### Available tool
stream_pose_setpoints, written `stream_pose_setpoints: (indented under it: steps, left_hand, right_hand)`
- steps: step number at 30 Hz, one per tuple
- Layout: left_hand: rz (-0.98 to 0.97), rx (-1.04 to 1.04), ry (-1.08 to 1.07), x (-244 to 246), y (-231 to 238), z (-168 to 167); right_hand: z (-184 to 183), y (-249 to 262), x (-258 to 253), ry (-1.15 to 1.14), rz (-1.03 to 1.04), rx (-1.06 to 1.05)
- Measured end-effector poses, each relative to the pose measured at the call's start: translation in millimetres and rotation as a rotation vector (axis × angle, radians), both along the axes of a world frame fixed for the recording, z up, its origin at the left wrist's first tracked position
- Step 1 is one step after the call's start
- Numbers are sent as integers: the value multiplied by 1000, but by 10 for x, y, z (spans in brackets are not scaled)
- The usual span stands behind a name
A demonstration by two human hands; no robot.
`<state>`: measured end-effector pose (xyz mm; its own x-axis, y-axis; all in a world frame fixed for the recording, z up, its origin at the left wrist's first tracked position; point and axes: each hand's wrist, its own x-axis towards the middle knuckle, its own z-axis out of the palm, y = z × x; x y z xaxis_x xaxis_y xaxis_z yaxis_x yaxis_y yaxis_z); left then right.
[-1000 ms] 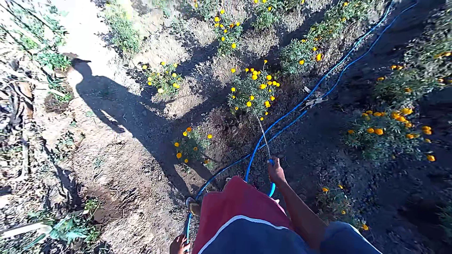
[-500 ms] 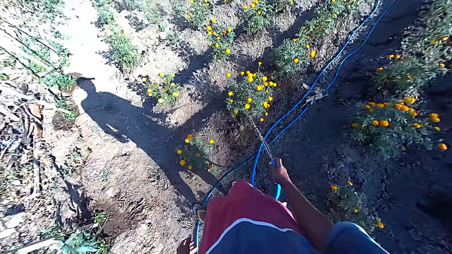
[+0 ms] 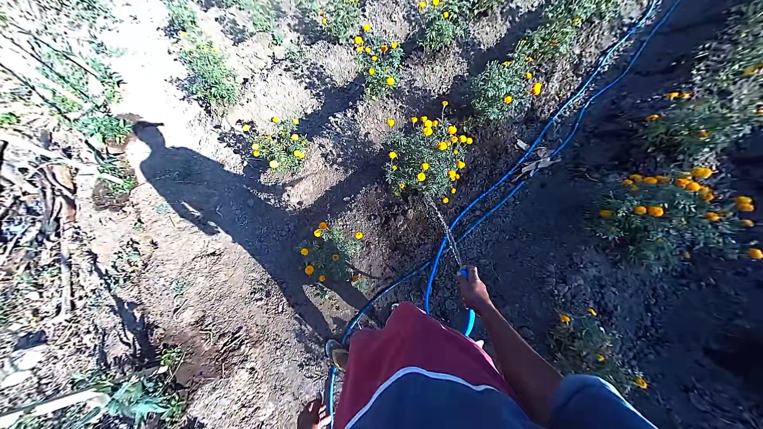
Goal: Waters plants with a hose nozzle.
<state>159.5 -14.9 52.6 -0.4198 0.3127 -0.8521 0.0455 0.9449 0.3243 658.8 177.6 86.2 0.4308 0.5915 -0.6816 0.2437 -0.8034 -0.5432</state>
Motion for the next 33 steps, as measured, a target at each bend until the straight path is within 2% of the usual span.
stream_pose_setpoints:
  steps: [5, 8, 13, 24, 33]
  left_hand:
    - [-4, -3, 0, -22, -30, -96]
    - [-26, -4, 5, -66, -39, -169]
    - [-50, -18, 11, 27, 86, 105]
    - [-46, -27, -5, -1, 169, 111]
    - [-64, -16, -1, -80, 201, 40]
  right_hand:
    - [20, 62, -73, 21, 176, -31]
    - [9, 86, -115, 35, 164, -8]
    - [0, 78, -104, 23, 160, 0]
    - [17, 91, -162, 40, 236, -18]
    - [22, 82, -176, 54, 208, 11]
